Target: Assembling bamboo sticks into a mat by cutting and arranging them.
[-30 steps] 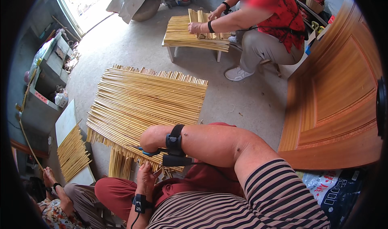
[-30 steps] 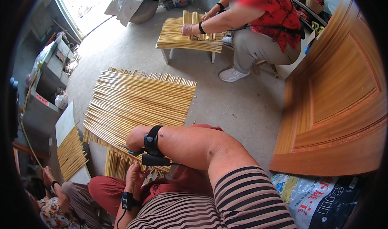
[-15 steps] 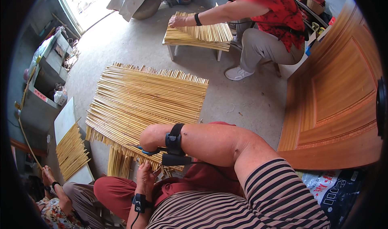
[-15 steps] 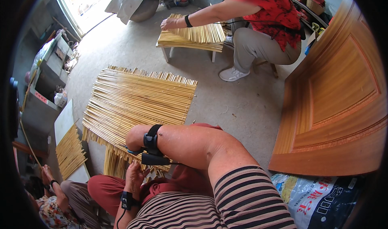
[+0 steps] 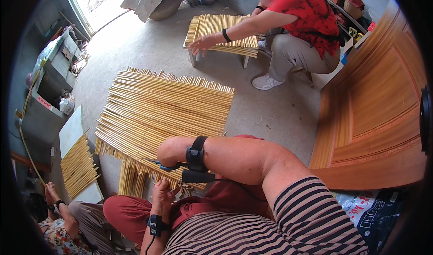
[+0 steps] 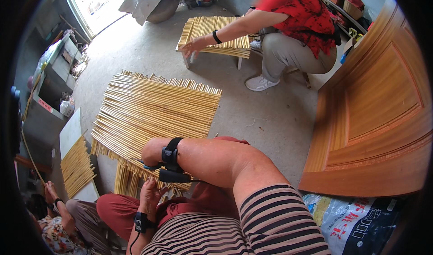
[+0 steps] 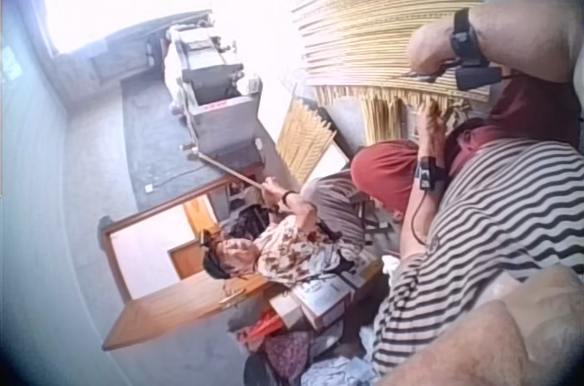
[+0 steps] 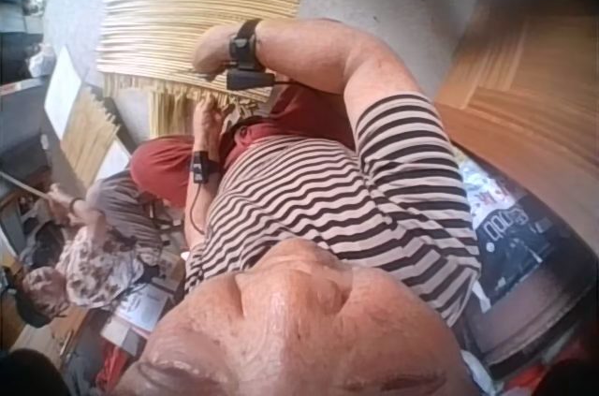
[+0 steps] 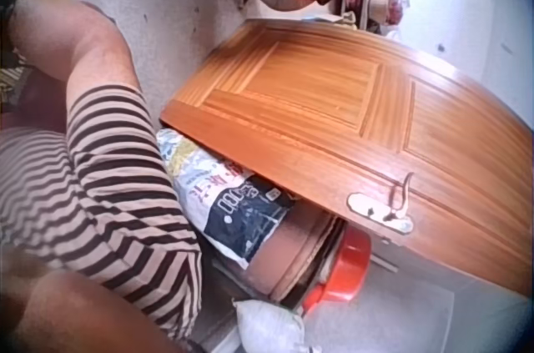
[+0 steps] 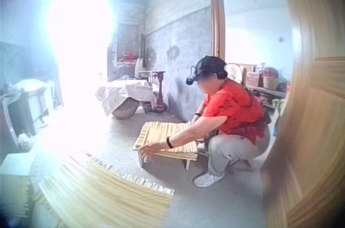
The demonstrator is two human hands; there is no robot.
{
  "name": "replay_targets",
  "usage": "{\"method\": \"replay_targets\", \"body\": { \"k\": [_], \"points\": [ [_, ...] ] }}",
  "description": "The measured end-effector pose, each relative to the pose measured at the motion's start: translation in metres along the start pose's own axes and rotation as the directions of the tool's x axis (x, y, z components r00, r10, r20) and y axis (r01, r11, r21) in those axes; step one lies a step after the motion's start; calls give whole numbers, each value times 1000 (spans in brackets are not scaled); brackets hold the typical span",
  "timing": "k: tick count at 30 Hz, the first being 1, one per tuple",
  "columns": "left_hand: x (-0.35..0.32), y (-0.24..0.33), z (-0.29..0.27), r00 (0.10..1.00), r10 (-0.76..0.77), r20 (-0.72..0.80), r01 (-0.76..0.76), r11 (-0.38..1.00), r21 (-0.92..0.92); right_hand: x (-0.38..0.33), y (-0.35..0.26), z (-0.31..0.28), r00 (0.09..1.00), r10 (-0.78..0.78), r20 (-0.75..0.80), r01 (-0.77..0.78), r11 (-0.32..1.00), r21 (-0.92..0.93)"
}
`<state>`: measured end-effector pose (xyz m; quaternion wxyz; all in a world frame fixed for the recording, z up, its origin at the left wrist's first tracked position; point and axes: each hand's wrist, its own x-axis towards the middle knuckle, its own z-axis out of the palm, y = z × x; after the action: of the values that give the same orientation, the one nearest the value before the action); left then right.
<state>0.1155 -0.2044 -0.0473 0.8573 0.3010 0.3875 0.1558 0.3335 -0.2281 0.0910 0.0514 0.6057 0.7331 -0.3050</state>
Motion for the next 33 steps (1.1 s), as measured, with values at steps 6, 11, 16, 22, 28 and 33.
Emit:
{"method": "replay_targets", "body": {
  "k": [6,11,16,22,28,33],
  "points": [
    [1,0,-2,1000,-8,-12,8,1000,18,0,1,1,1000,16,-18,-16,1000,-5],
    [1,-1,-5,1000,6,-5,-6,999,32,-3,1,0,1000,-1,-8,1,999,-34],
    [-4,-1,4,1000,5,-12,-5,1000,29,-15,6,1,990,113,-89,-111,993,29],
    [-7,-1,10,999,-24,-32,25,999,39,-19,16,2,980,186,-74,-182,981,61],
    [-30,26,11,951,-281,-131,310,845,435,-30,24,1,979,158,-126,-152,987,57],
    [-78,63,26,938,-272,216,138,863,486,-39,24,-10,966,202,-164,-187,977,106]
  ]
}}
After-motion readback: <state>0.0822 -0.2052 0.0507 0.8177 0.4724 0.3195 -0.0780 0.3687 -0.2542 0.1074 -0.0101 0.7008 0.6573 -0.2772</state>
